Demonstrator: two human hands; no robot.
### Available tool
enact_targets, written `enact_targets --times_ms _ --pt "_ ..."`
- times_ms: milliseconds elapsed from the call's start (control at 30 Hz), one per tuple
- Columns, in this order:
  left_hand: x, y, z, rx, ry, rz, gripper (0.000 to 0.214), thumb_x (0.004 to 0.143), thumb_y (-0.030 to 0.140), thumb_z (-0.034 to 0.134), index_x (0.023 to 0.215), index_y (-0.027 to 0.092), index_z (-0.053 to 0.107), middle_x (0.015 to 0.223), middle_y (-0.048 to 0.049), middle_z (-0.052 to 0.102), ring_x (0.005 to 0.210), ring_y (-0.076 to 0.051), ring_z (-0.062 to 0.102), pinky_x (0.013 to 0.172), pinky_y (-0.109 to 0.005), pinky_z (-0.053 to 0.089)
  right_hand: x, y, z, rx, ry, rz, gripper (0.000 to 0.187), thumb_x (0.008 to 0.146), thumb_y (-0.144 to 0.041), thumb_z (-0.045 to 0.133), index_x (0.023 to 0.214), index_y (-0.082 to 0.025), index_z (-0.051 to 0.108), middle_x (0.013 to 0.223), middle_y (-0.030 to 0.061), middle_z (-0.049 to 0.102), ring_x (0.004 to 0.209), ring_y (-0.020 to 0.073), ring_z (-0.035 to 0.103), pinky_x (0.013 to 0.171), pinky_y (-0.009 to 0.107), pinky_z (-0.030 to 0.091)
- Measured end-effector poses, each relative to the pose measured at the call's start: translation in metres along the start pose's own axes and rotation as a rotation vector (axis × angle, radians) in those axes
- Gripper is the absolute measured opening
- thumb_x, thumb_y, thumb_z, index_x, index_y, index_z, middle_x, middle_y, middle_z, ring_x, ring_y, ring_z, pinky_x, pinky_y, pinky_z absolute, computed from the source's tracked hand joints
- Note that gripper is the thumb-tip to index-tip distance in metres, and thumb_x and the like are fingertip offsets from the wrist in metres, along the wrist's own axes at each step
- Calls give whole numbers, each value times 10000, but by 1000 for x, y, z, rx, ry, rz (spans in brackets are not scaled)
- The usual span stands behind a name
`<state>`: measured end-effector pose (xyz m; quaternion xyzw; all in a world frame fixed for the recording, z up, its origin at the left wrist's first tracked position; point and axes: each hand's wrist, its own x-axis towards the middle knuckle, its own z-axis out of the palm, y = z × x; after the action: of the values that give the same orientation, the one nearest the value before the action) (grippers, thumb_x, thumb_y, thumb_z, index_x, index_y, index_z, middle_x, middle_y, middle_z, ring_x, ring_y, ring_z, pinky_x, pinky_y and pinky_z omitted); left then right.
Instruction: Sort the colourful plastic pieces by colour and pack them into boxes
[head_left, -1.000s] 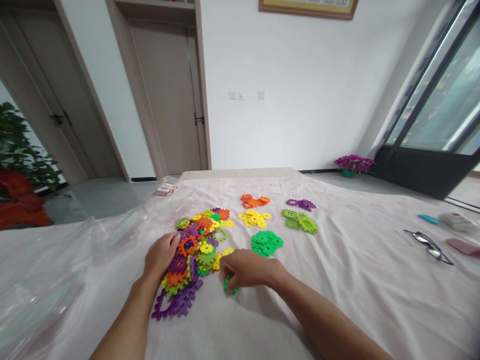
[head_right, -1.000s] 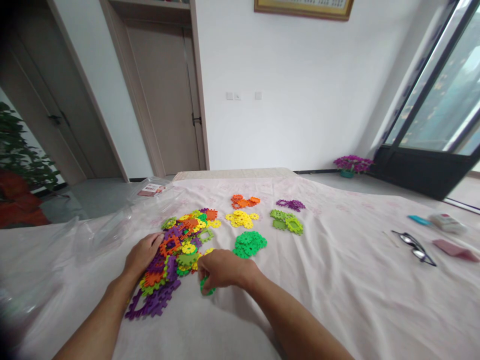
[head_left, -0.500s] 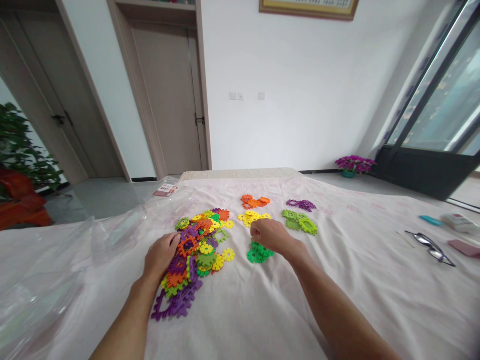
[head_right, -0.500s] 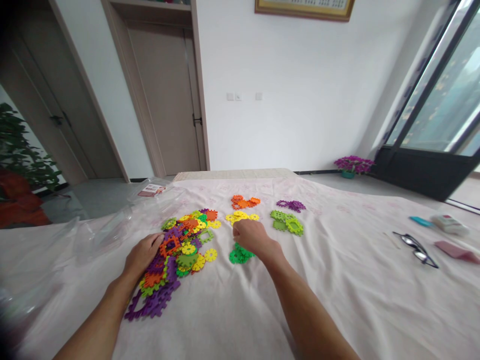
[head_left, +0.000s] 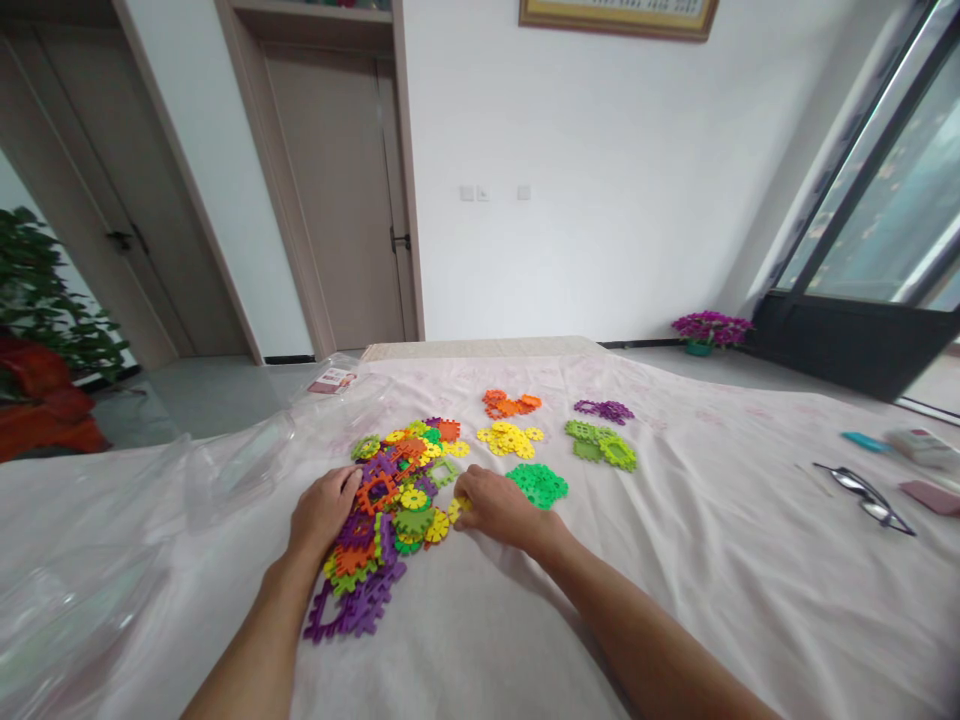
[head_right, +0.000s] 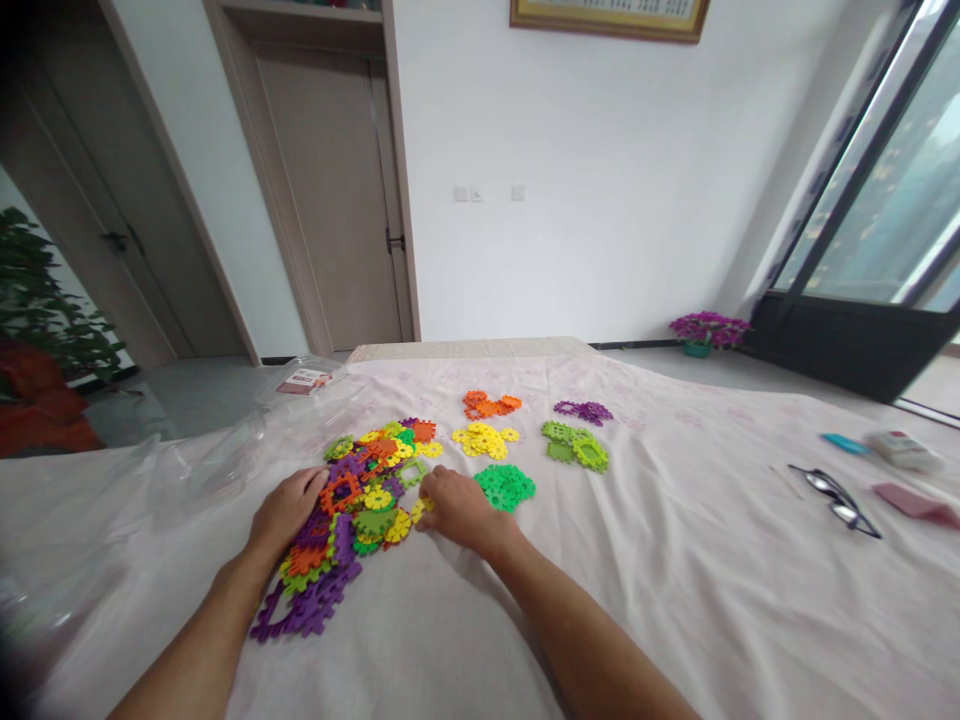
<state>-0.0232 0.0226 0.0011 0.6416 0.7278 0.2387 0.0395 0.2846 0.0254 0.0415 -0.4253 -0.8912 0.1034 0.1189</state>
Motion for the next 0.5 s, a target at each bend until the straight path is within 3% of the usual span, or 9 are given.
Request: enact_targets --times_ms 100,267,400,500 --pt "0 0 0 3 -10 -7 474 953 439 291 1176 229 652 1264 -52 665 1160 -212 600 985 -299 420 0 2 0 78 -4 49 374 737 -340 765 1057 -210 618 909 15 666 770 150 575 595 232 305" --pt "1 -3 2 -1 -13 -7 469 953 445 298 1178 233 650 1268 -51 664 1158 -211 597 979 -303 421 -1 5 -6 193 26 64 193 815 -183 604 999 -201 656 839 8 685 718 121 580 606 213 330" --pt "1 -2 2 -4 -12 -2 472 954 445 294 1181 233 649 1271 -55 662 1158 -216 594 985 -311 416 1 18 -17 190 129 198 211 835 -164 544 1008 -182 665 838 24 693 739 133 601 649 221 373" --pt "0 -1 0 -12 -11 0 460 954 440 300 1174 240 652 1269 -48 663 1158 -215 594 990 -308 413 1 34 -26 125 284 328 301 852 -145 501 1120 -162 639 994 71 695 894 169 624 764 250 422"
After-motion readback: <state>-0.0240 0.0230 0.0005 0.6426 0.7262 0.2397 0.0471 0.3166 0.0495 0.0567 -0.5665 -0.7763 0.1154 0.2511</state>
